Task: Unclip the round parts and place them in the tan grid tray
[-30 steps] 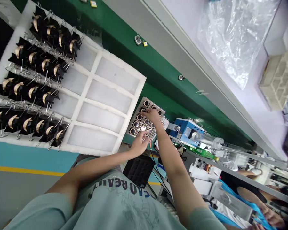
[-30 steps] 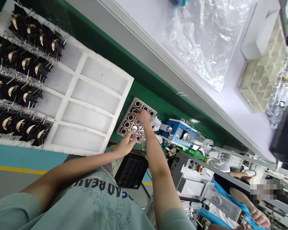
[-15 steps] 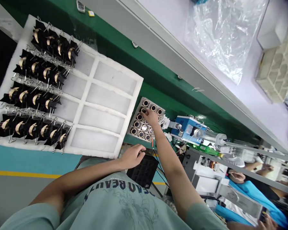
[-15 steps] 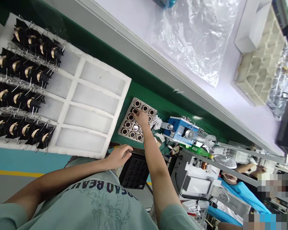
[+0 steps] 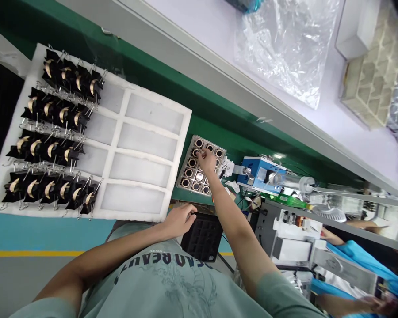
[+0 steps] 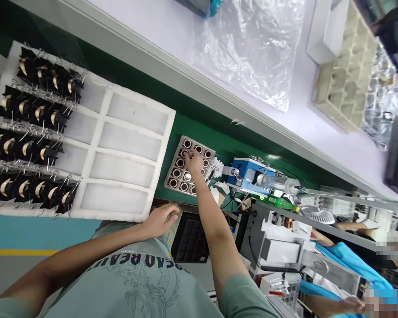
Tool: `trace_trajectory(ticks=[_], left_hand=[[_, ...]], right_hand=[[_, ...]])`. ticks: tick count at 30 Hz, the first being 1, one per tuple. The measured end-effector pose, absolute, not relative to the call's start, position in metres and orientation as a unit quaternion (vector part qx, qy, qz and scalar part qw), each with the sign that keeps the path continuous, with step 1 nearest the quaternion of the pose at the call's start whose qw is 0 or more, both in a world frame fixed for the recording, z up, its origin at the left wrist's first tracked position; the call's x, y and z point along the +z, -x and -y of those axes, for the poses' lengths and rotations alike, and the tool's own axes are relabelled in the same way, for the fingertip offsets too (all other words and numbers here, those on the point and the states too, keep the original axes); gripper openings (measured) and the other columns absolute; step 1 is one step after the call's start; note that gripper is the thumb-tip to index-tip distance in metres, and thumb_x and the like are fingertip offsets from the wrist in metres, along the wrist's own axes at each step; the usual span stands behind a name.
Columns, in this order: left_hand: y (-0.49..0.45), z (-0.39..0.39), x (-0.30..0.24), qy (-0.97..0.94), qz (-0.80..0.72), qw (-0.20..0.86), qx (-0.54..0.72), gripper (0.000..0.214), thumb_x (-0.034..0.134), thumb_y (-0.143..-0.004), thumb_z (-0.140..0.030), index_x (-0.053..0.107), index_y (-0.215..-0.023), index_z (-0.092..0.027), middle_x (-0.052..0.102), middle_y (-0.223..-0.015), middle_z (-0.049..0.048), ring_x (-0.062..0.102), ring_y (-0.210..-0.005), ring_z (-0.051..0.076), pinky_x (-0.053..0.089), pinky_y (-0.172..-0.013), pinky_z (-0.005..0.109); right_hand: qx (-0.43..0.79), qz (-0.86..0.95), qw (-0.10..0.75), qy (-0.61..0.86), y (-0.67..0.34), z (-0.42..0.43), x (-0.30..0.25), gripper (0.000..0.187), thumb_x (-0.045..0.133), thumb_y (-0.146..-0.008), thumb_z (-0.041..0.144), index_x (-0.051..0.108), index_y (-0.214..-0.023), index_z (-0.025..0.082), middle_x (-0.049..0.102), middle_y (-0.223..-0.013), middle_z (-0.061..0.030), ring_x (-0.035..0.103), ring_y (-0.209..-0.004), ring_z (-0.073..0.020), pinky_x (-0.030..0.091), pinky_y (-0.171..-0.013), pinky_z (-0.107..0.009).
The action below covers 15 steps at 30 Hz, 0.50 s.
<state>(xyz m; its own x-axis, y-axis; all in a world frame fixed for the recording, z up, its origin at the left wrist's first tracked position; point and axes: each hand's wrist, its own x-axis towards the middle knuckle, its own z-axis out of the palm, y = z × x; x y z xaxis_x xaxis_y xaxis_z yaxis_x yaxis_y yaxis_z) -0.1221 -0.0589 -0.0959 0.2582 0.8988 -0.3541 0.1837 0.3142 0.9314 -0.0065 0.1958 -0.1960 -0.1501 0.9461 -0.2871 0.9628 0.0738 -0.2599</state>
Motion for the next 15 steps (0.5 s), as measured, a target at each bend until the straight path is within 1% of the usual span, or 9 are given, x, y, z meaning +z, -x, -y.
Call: trace_trajectory(ticks=[3, 8, 10, 13, 15], left_hand=[[0.129, 0.060, -0.093, -0.512, -0.535, 0.610, 0.284, 0.021, 0.046, -0.092, -0.028, 0.063, -0.102, -0.022, 0.070, -0.104, 0.0088, 0.066, -0.094, 0.025, 0.051, -0.082, 0.037], [0.141, 0.064, -0.081, -0.510, -0.531, 0.605, 0.304, 0.017, 0.046, -0.091, -0.026, 0.063, -0.095, -0.022, 0.071, -0.099, 0.0075, 0.066, -0.094, 0.024, 0.050, -0.083, 0.036], [0.151, 0.068, -0.072, -0.498, -0.545, 0.599, 0.309, 0.018, 0.047, -0.091, -0.026, 0.064, -0.095, -0.022, 0.071, -0.099, 0.0073, 0.066, -0.094, 0.023, 0.050, -0.084, 0.035], [0.185, 0.076, -0.056, -0.495, -0.557, 0.586, 0.318, 0.022, 0.047, -0.093, -0.031, 0.065, -0.104, -0.024, 0.072, -0.105, 0.0066, 0.067, -0.096, 0.023, 0.051, -0.085, 0.034], [0.225, 0.086, -0.046, -0.493, -0.612, 0.529, 0.321, 0.025, 0.047, -0.095, -0.033, 0.064, -0.111, -0.026, 0.072, -0.112, 0.0065, 0.066, -0.101, 0.024, 0.050, -0.089, 0.036]], right_hand=[[-0.161, -0.727, 0.025, -0.668, 0.018, -0.216, -0.194, 0.045, 0.046, -0.095, 0.046, 0.065, -0.120, 0.014, 0.071, -0.102, -0.0123, 0.064, -0.094, -0.0256, 0.047, -0.079, -0.032], [-0.145, -0.720, 0.117, -0.669, 0.045, -0.245, -0.188, 0.039, 0.055, -0.091, 0.048, 0.072, -0.105, 0.016, 0.070, -0.107, -0.0172, 0.066, -0.098, -0.0304, 0.049, -0.078, -0.034], [-0.142, -0.723, 0.128, -0.664, 0.052, -0.242, -0.183, 0.040, 0.054, -0.091, 0.047, 0.073, -0.100, 0.014, 0.071, -0.105, -0.0201, 0.067, -0.100, -0.0323, 0.049, -0.079, -0.035], [-0.150, -0.727, 0.096, -0.663, 0.050, -0.218, -0.174, 0.044, 0.050, -0.093, 0.048, 0.072, -0.104, 0.011, 0.072, -0.102, -0.0225, 0.067, -0.100, -0.0341, 0.050, -0.081, -0.038], [-0.172, -0.716, 0.049, -0.675, 0.040, -0.190, -0.170, 0.047, 0.046, -0.093, 0.049, 0.072, -0.108, 0.013, 0.073, -0.101, -0.0199, 0.068, -0.100, -0.0344, 0.050, -0.083, -0.040]])
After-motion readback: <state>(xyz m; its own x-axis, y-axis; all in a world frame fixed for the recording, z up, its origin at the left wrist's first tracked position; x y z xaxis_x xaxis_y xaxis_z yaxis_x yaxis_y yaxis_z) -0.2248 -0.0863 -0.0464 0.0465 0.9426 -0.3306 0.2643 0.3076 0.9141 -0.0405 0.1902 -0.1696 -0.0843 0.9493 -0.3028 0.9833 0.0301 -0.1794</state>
